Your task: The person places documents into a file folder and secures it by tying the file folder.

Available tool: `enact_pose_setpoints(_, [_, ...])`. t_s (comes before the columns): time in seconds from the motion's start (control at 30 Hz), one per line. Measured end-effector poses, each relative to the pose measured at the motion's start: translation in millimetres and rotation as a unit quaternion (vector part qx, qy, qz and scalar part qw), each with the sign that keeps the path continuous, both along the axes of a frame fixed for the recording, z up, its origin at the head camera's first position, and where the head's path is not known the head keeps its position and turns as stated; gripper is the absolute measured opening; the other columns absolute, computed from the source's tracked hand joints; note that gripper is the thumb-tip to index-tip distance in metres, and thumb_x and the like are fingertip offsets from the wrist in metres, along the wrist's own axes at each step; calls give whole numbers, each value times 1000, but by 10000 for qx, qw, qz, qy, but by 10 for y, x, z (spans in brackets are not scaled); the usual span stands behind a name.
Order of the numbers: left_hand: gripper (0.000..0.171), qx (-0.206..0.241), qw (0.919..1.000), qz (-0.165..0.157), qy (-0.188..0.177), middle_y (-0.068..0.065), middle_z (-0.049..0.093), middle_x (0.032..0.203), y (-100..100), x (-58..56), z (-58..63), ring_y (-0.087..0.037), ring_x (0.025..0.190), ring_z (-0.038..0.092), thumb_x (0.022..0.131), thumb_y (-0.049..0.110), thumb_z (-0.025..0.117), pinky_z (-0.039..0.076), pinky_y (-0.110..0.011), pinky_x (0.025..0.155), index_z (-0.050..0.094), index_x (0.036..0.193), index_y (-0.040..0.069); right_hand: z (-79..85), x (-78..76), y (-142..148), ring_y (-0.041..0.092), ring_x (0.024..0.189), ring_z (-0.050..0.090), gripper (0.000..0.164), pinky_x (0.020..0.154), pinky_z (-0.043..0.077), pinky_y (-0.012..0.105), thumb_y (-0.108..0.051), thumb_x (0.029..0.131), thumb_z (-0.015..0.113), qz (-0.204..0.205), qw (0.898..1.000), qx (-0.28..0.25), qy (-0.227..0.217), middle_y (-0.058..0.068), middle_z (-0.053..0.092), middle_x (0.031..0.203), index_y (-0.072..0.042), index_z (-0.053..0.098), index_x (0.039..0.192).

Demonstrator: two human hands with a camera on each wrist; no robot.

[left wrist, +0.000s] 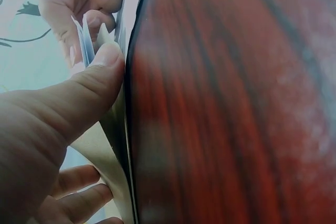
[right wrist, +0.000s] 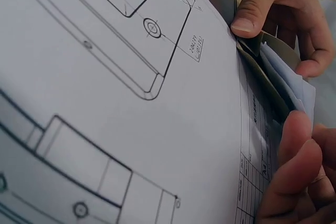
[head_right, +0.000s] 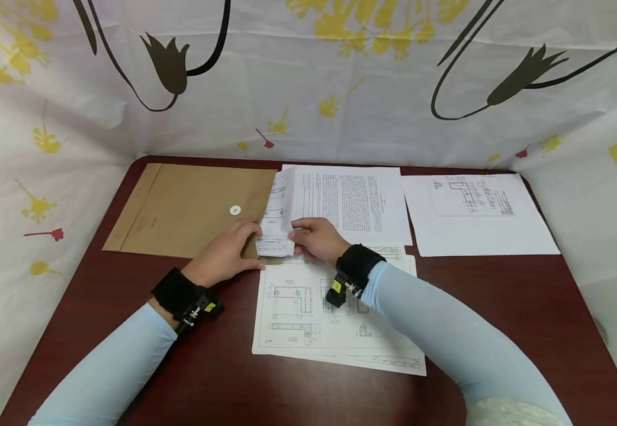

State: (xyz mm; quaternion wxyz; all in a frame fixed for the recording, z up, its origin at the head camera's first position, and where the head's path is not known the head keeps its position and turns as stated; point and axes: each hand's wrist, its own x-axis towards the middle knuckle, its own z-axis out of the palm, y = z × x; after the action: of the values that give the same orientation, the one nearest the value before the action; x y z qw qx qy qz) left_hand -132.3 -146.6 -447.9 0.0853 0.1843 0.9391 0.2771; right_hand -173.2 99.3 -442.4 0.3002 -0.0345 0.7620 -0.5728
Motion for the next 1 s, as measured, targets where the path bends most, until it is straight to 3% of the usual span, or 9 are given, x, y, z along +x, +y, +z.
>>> enact_pose_setpoints(0.3, [65,-54,10000,-9,49,-8,46,144,18,1,38,-25,125,53,78,38,87,49,-40,100,52,126,13,27,-32,-73,16,62,56,44,50,38,27,-22,102,61,173,9995,257,97,7,66,88,-9,53,143])
enact_pose_setpoints(0.5, [64,-57,10000,-10,41,-10,46,145,25,-5,37,-25,125,53,77,39,87,49,-41,101,51,124,13,51,-82,-149,14,59,50,40,56,40,25,-21,100,63,347,9963,648,449,10,71,83,-7,59,137])
enact_pose_setpoints(0.67, [63,-49,10000,-1,20,-10,45,148,23,0,40,-26,129,51,77,38,87,48,-41,102,51,122,13,121,-115,-214,14,60,46,25,59,37,26,-20,100,62,660,9866,1180,915,10,70,79,-9,69,121])
enact_pose_setpoints(0.8, [63,-43,10000,-14,31,-11,44,148,25,3,46,-26,130,51,78,37,87,48,-41,102,51,123,13,201,-139,-268,14,62,51,19,61,38,26,-21,99,63,885,9761,1559,1227,7,69,75,-12,73,112])
enact_pose_setpoints(0.93, [62,-37,10000,-19,24,-10,44,148,26,7,44,-25,129,51,78,38,86,48,-40,102,51,123,13,253,-180,-329,12,61,52,11,60,36,25,-22,98,65,1163,9623,1964,1477,3,68,68,-15,73,95])
enact_pose_setpoints(1.0, [62,-31,10000,-11,12,-10,44,149,27,9,42,-25,130,51,78,38,86,48,-40,102,51,123,14,271,-205,-360,11,60,53,15,58,35,25,-22,97,65,1333,9532,2200,1586,2,68,66,-15,69,85])
